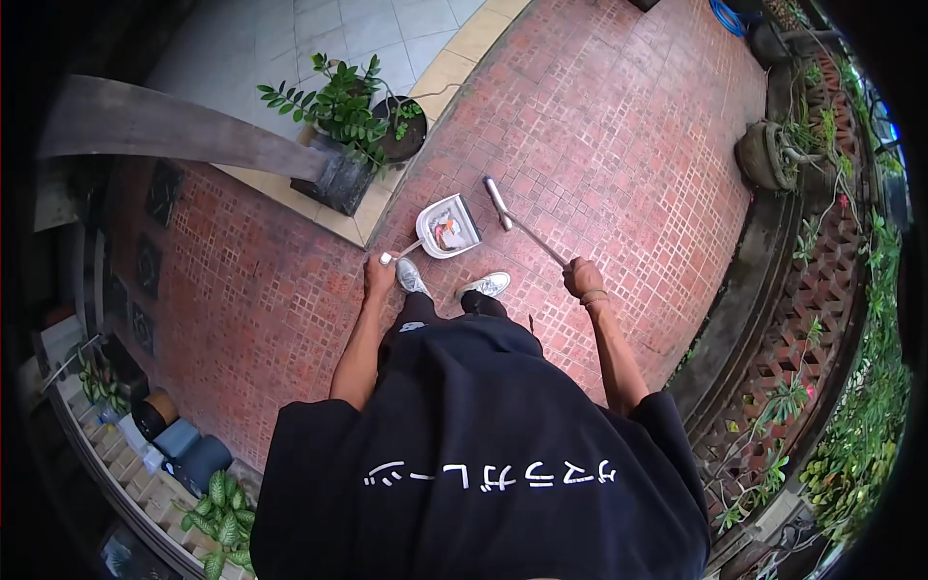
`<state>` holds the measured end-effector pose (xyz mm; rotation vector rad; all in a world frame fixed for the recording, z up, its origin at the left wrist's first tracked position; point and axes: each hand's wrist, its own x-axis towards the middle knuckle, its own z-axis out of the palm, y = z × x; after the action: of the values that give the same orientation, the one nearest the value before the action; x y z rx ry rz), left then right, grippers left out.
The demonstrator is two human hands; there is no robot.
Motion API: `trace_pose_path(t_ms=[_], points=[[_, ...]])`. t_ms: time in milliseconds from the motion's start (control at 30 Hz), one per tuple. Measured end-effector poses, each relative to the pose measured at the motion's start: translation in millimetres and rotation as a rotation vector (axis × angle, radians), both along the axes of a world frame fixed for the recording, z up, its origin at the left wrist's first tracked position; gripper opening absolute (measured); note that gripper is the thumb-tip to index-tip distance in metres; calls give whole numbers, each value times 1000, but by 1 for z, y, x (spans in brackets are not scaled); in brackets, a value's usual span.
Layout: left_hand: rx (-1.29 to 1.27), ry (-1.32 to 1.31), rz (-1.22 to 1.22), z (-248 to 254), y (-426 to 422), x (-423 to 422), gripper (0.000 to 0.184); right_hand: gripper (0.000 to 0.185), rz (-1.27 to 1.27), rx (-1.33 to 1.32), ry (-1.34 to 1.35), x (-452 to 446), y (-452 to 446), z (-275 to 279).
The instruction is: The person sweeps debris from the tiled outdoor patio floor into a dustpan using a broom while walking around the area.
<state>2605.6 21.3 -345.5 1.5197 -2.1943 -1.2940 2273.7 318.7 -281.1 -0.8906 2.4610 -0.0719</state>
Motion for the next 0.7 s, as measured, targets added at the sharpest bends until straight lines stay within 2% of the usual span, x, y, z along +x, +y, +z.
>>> trace_pose_path(t_ms=[67, 233, 300, 400, 500, 567, 600, 700], points=[[1, 23, 72, 7, -8, 16, 13, 25, 38, 15, 7, 10, -36, -4], [33, -140, 206, 0, -30, 62, 16, 20, 126, 62, -49, 59, -127, -34], [33, -264, 218, -10, -40, 68, 21, 19, 130, 75, -69, 84, -154, -55], [132, -274, 133, -11, -58, 74, 19, 18, 168, 36, -126, 120, -171, -72], [169, -207, 9, -30, -69, 94, 22, 18, 380, 33, -183, 137, -191, -42], [140, -62, -147, -49, -74, 105, 28, 18, 325, 43, -155, 130, -196, -26], [145, -56, -154, -38, -76, 103, 28, 18, 278, 51, -136, 123, -195, -19], [84, -206, -95, -10, -83, 102, 37, 18, 205, 58, -82, 111, -195, -2]])
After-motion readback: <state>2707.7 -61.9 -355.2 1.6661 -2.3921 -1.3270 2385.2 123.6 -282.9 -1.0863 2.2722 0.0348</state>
